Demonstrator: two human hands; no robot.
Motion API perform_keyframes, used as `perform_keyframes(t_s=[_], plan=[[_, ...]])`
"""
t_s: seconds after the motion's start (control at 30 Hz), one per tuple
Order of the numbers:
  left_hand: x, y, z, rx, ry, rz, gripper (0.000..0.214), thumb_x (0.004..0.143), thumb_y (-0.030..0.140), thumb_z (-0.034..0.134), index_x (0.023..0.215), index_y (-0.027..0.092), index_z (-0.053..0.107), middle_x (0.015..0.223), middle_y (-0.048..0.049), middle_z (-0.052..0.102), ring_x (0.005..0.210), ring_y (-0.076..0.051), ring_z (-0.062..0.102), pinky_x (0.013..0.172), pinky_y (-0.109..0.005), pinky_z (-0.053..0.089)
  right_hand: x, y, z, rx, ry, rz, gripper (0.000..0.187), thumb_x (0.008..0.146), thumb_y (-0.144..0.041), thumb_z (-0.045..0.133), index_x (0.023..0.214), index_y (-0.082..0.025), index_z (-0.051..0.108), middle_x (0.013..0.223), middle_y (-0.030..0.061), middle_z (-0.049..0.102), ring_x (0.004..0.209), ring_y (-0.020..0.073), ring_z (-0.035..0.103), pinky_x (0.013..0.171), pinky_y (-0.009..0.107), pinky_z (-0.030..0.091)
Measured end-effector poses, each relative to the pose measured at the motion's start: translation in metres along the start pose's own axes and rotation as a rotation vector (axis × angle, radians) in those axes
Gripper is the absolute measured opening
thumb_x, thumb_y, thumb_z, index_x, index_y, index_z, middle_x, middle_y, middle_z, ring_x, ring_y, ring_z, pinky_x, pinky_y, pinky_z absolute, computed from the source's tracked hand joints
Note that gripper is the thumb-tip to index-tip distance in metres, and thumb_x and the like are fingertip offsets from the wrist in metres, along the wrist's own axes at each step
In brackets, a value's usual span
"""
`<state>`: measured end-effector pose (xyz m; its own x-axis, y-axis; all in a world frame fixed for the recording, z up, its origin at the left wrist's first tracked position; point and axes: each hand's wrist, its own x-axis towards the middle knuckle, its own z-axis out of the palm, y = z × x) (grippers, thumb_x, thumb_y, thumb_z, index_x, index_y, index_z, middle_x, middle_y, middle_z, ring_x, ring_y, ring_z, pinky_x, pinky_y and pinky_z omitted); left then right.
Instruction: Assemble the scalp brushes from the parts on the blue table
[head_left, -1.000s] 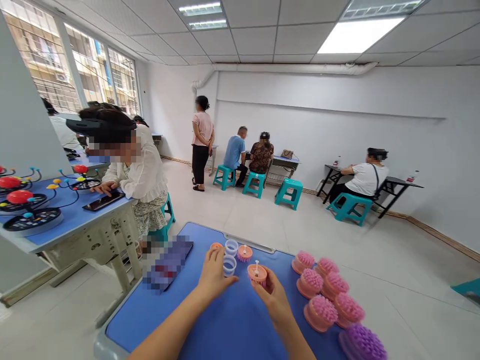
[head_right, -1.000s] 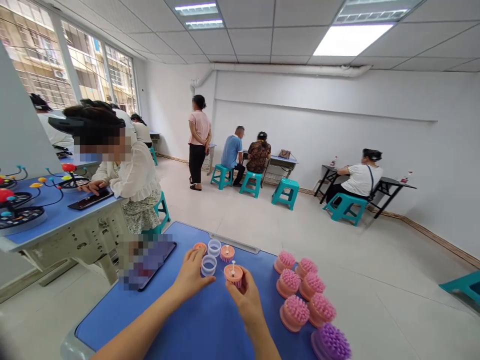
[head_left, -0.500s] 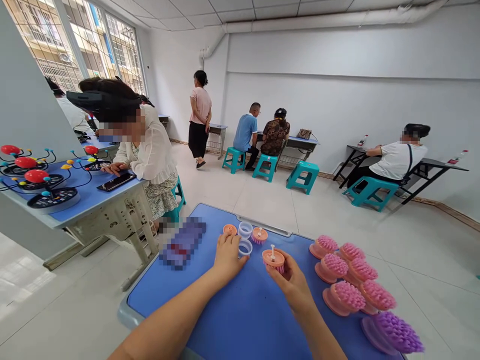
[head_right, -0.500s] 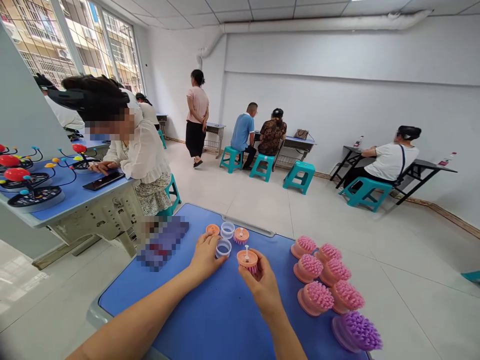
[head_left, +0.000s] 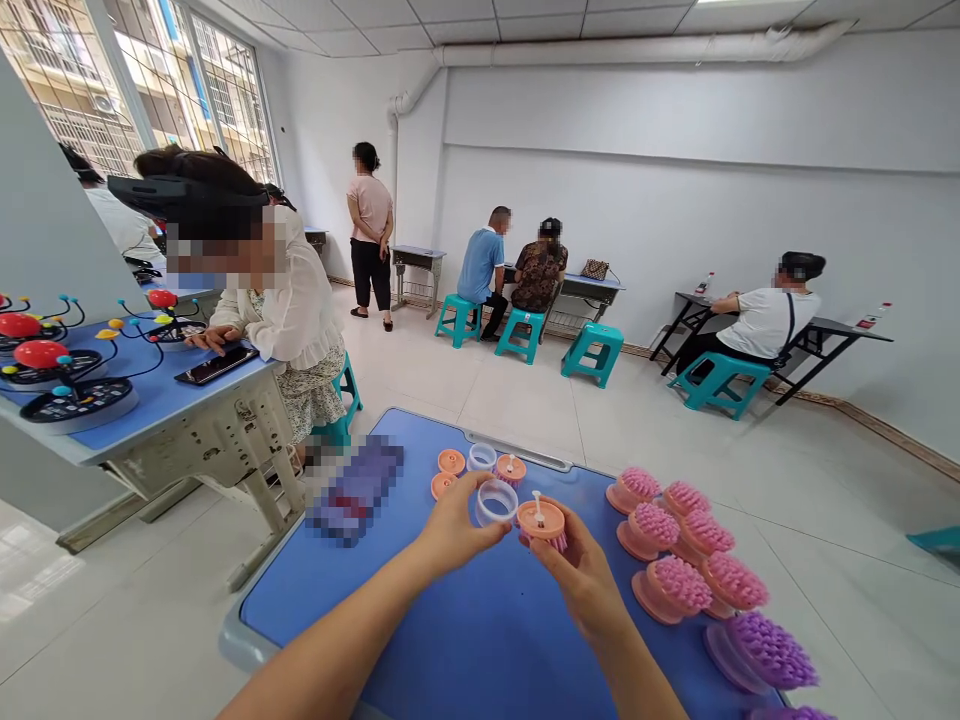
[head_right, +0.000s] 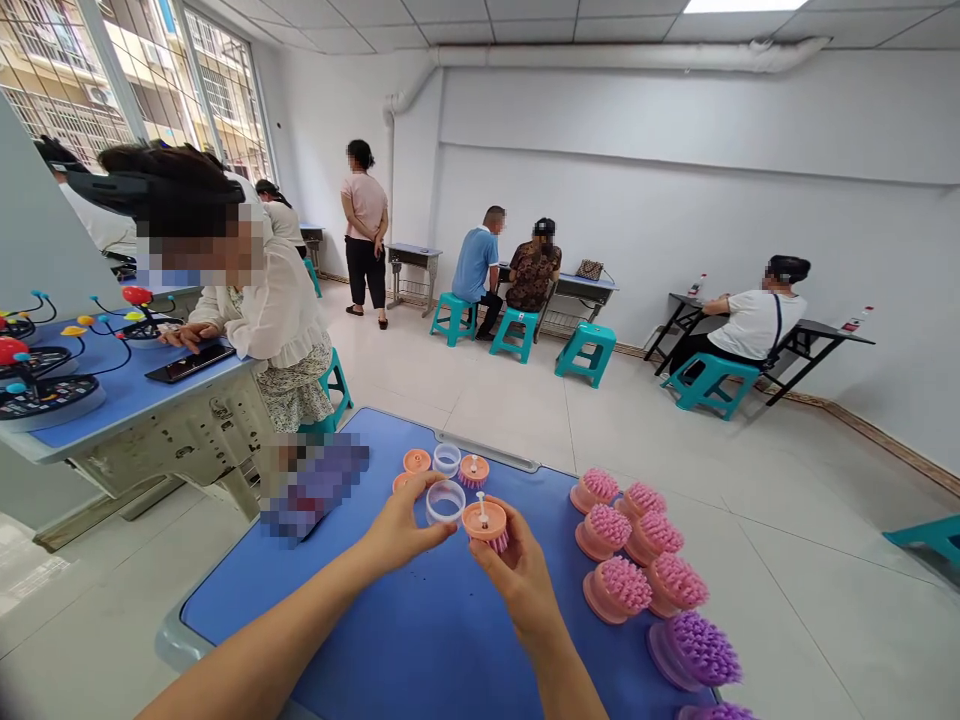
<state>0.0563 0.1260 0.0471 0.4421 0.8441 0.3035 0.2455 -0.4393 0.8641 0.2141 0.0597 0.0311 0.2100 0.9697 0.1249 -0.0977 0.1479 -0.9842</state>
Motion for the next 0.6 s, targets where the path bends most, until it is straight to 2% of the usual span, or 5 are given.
perform_keyframes(t_s=[0.13, 0.2, 0.43, 0.5, 0.6], plan=[[0.0014, -0.0005, -0.0004, -0.491, -0.096, -0.057, 0.045, 0.063, 0.026, 0.071, 0.103, 0.018, 0.051, 0.102, -0.0059, 0.059, 0.096, -0.02, 0.055, 0.084, -0.031, 0.043, -0.0018, -0.001, 0.0008, 0.133, -0.024, 0.027, 0.045, 0.064, -0.034, 0.073, 0.105, -0.025, 0.058, 0.1, 0.0057, 0.064, 0.094, 0.0242, 0.059, 0.086, 0.044, 0.047], [0.0011, -0.0005, 0.0001, -0.643, -0.141, -0.096, 0.049, 0.061, 0.032, 0.073, 0.103, 0.018, 0.052, 0.097, -0.0046, 0.06, 0.09, -0.019, 0.056, 0.078, -0.029, 0.045, -0.002, -0.0025, 0.0016, 0.183, -0.025, 0.026, 0.045, 0.063, -0.035, 0.074, 0.104, -0.026, 0.058, 0.1, 0.0054, 0.064, 0.095, 0.0245, 0.059, 0.087, 0.045, 0.046], [-0.0021, 0.0029, -0.0024, -0.748, -0.239, -0.203, 0.061, 0.067, 0.052, 0.065, 0.12, 0.024, 0.049, 0.103, -0.0036, 0.057, 0.095, -0.019, 0.054, 0.083, -0.031, 0.042, -0.0019, -0.0041, 0.001, 0.186, -0.033, 0.036, 0.047, 0.062, -0.039, 0.074, 0.105, -0.025, 0.059, 0.101, 0.0071, 0.064, 0.092, 0.0267, 0.061, 0.083, 0.047, 0.048], [-0.0025, 0.0033, -0.0037, -0.805, -0.261, -0.228, 0.061, 0.072, 0.055, 0.058, 0.124, 0.026, 0.045, 0.1, -0.0027, 0.057, 0.09, -0.017, 0.055, 0.083, -0.031, 0.041, -0.0027, -0.004, 0.0018, 0.182, -0.047, 0.047, 0.048, 0.061, -0.038, 0.074, 0.104, -0.025, 0.059, 0.098, 0.007, 0.065, 0.089, 0.0268, 0.062, 0.082, 0.047, 0.048], [-0.0024, 0.0037, -0.0045, -0.928, -0.243, -0.244, 0.055, 0.078, 0.054, 0.05, 0.123, 0.025, 0.044, 0.088, -0.0017, 0.057, 0.076, -0.013, 0.055, 0.074, -0.029, 0.043, -0.0048, -0.0028, 0.0047, 0.202, -0.077, 0.056, 0.049, 0.06, -0.039, 0.075, 0.103, -0.024, 0.059, 0.094, 0.0073, 0.066, 0.085, 0.0274, 0.063, 0.082, 0.048, 0.047]])
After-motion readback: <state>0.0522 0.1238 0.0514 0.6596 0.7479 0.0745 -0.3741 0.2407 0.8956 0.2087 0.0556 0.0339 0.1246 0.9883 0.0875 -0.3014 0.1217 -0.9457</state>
